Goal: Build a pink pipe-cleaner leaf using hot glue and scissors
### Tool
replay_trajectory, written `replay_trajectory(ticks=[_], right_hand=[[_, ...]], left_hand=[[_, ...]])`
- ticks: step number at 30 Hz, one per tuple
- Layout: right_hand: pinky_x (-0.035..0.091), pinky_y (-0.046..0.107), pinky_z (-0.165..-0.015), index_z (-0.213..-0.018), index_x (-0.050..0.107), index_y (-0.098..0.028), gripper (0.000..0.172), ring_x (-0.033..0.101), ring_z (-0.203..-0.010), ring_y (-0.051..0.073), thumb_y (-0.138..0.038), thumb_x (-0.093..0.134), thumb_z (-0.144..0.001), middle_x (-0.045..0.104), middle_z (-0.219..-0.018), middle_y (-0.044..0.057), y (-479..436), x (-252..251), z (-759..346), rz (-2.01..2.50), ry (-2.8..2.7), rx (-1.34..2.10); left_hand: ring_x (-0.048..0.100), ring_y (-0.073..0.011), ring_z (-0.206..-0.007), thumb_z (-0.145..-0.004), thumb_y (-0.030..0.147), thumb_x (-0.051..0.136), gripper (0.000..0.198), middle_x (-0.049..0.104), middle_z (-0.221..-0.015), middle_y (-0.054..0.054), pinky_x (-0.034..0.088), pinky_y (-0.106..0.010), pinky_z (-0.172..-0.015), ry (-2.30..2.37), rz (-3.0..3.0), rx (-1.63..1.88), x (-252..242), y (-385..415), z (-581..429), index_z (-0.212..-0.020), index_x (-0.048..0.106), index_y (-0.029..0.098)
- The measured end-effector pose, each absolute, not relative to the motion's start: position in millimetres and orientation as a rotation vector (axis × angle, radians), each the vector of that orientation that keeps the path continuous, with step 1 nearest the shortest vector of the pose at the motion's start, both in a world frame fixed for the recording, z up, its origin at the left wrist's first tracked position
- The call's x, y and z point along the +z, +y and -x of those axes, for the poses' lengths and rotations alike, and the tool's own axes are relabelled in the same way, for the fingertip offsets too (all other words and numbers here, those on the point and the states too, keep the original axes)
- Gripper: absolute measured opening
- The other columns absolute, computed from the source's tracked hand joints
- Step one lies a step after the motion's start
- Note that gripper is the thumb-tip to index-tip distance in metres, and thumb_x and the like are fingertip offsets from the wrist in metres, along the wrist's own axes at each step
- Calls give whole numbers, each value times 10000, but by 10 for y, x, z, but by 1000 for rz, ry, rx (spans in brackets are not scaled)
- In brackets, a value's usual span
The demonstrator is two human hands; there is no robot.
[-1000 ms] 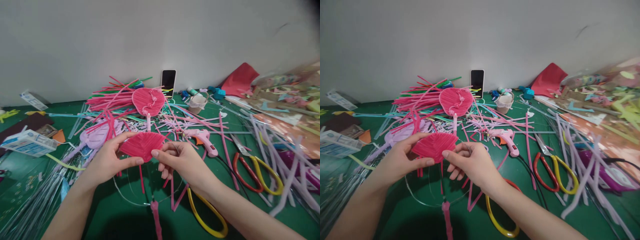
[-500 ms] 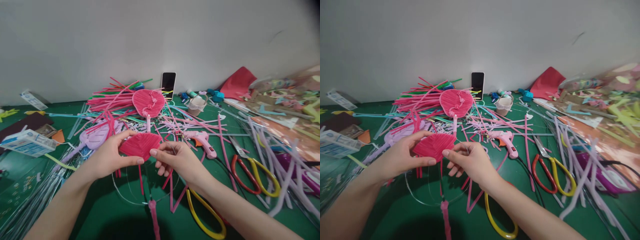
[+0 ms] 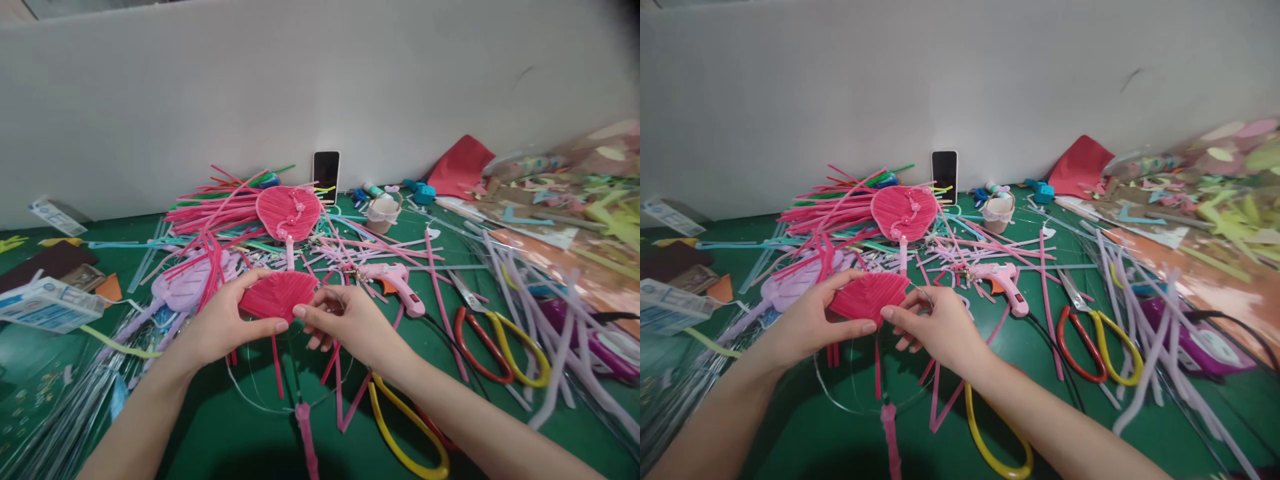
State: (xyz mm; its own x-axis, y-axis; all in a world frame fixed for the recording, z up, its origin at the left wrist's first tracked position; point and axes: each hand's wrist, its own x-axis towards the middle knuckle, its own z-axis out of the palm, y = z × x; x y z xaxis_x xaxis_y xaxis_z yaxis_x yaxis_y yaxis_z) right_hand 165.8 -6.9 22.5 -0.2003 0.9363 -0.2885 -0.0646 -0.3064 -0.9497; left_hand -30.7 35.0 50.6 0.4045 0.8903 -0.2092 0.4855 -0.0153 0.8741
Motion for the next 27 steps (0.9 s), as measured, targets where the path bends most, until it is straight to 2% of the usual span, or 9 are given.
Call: replay_trajectory(ticks=[3,6,10,12,15,19,21,24,27], right_hand=[[454,243,-481,-846,611,-196,474,644,-548,146,-657,669,-754,671,-733,10,-106,262,-1718,1416,-1374,1391],[430,287,-551,-948,668,-200,509,652,-613,194,-684,565,-824,721,-815,63,-204,340,-1896,1694,-1679,877],[392,316,-577,-847,673,-224,591,637,-589,235,-709,342,-910,687,-656,66,-338,336,-2286,1987,-1656,293],[391,323,-578,-841,653,-205,609,648,-635,267,-715,326,-910,691,-690,90,-357,228,-2477,2150,-1570,32],[432,373,-679,-929,633,-103,622,655,-840,364,-682,407,-901,687,-855,203,-305,-19,-2657,2383,-1642,-311],[447,378,-725,-957,600,-72,638,642,-888,371,-690,469,-870,663,-893,226,-165,-303,-2664,2450,-1777,-220],[450,372,-744,-995,584,-65,627,638,-923,362,-673,487,-874,654,-925,228,-104,-386,-2625,2423,-1797,-143],[451,367,-753,-1017,568,-72,501,638,-948,348,-558,498,-914,650,-975,237,-53,-437,-2605,2413,-1723,-65],[449,349,-661,-1074,532,-107,416,660,-827,313,-478,512,-887,671,-919,187,-58,-396,-2639,2355,-1467,94]], left_hand=[[736,-280,-957,-672,380,836,681,747,-1118,-35,604,-348,-808,1210,-1650,508,501,354,313,-1265,526,253],[727,-291,-971,-655,390,844,714,734,-1136,-44,591,-364,-839,1268,-1692,518,491,348,331,-1282,533,251],[737,-281,-866,-673,450,826,753,752,-1043,-39,601,-370,-774,1296,-1703,496,496,328,368,-1332,512,267],[738,-265,-838,-693,429,820,763,732,-1133,-46,605,-360,-749,1250,-1702,508,506,319,384,-1366,487,297],[733,-259,-902,-687,364,837,781,640,-1333,-58,605,-345,-774,1182,-1678,562,495,321,397,-1380,480,328],[721,-282,-991,-651,328,867,741,700,-1230,-58,597,-338,-821,1129,-1553,612,393,358,397,-1313,535,296],[734,-290,-947,-623,331,883,760,740,-1124,-64,602,-351,-800,1114,-1486,628,328,383,391,-1297,535,273],[753,-281,-831,-618,334,886,774,767,-930,-42,604,-367,-765,1081,-1412,619,243,417,388,-1291,512,255],[751,-245,-754,-625,287,884,759,757,-885,-15,597,-347,-738,1040,-1352,620,158,449,407,-1272,488,257]])
